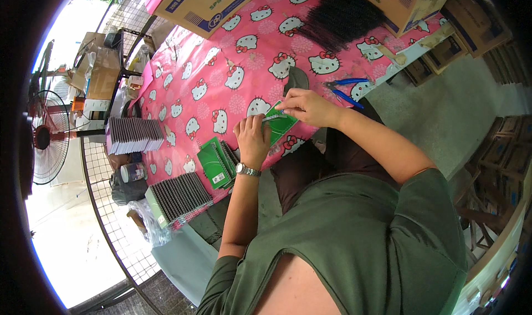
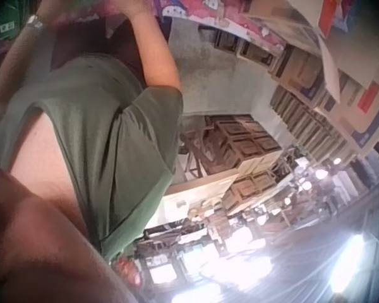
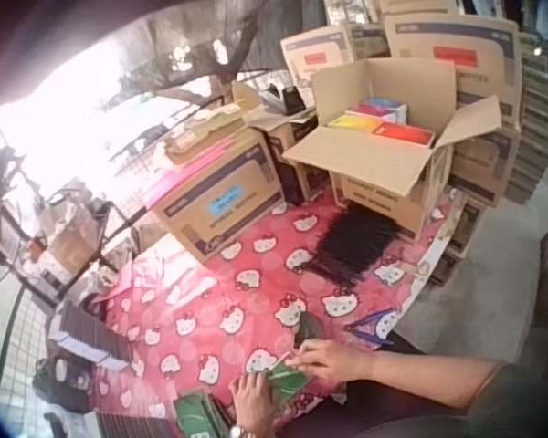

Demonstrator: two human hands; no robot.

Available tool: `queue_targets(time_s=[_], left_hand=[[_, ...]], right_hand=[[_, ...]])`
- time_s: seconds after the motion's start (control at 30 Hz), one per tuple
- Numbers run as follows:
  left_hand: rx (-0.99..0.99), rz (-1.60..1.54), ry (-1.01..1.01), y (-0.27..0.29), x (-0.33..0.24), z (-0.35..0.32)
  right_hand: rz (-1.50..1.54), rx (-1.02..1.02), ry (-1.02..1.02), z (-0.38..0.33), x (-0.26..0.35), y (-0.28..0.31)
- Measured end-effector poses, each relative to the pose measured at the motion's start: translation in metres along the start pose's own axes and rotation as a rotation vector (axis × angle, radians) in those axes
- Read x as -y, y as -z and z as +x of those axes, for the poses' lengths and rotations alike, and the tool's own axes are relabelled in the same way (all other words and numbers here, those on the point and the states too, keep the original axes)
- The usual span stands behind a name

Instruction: The person organizes and stacks small green notebooks, سپس inserts black spiral bindings into the pre-punched holes of individual notebooks and uses a blue tool to crimp the ends of the bindings.

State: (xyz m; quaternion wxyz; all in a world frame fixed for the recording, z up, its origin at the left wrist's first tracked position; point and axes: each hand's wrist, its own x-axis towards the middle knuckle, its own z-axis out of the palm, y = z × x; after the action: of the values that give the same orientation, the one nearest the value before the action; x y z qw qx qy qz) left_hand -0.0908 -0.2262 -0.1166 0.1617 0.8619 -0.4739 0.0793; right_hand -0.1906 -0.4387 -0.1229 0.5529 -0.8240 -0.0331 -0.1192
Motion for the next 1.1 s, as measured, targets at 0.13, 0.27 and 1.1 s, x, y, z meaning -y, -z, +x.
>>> queue_targets(time_s=[0.13,0.27,1.1], left_hand=[[-0.022,-0.026,-0.031,0.001,0.003,0.006],[-0.014,-0.039,-0.026,0.002,0.005,0.005],[-0.038,-0.094,-0.112,-0.011,-0.022,0.014]], right_hand=[[-0.088,-0.083,0.025,-0.004,-0.004,-0.003],[-0.195,-0.117,0.035,-0.005,-0.005,-0.001],[-0.1,-0.076,0.034,-0.003,0.002,-0.002]])
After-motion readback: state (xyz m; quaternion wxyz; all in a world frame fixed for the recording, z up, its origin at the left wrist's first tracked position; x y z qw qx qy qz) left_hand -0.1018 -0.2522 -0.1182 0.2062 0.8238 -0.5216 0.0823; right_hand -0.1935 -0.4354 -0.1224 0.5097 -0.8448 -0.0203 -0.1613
